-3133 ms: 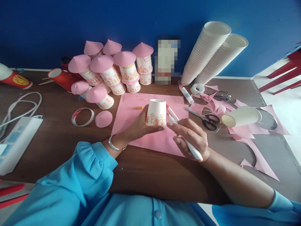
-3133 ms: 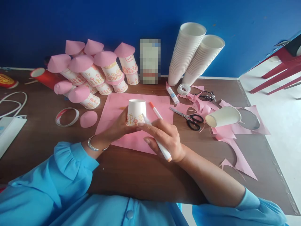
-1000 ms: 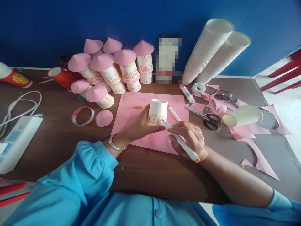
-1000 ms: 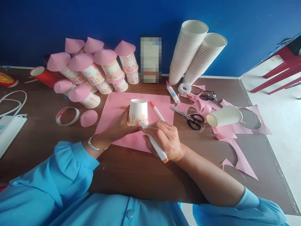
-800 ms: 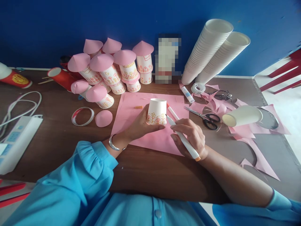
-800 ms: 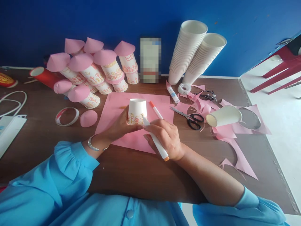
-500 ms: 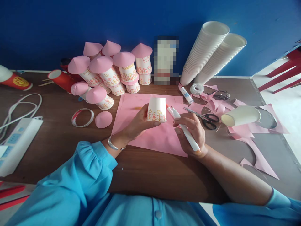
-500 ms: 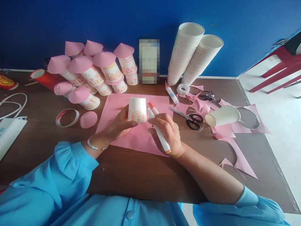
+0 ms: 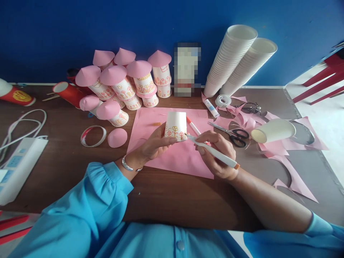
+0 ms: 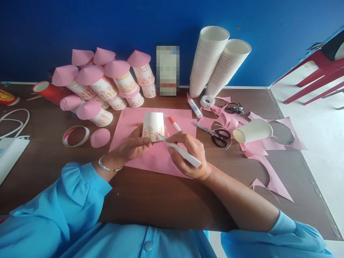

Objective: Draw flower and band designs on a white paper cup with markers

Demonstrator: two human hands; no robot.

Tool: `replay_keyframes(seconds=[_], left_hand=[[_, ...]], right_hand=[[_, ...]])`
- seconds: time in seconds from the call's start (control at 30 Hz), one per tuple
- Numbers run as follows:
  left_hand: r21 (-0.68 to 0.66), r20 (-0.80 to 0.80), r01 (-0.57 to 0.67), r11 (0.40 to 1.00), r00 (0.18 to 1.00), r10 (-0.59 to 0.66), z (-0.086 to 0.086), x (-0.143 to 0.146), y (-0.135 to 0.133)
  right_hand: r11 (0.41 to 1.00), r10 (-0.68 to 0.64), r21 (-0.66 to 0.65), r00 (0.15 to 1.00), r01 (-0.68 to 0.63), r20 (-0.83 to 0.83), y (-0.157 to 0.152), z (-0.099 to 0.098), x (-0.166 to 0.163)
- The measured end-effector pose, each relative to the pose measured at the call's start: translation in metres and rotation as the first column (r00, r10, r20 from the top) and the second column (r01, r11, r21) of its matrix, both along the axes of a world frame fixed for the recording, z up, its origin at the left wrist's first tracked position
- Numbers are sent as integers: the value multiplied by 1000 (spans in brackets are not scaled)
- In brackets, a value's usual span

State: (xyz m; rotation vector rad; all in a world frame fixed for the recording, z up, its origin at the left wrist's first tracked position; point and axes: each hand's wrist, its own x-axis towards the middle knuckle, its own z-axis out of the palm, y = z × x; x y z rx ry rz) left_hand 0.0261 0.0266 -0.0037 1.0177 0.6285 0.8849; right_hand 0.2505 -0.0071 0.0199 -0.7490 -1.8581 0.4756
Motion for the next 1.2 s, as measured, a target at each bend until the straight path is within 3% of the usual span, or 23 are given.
replay_keyframes(seconds=[0.8,1.2], left_hand=[[40,-57,28,999,998,-26,-8,-6,1],[31,86,49,998,995,-51,-2,-1,1]], right_hand=[[998,44,37,998,-46,43,0,-3,-2],[999,5,49,1000,-6,21,1,-3,-4]])
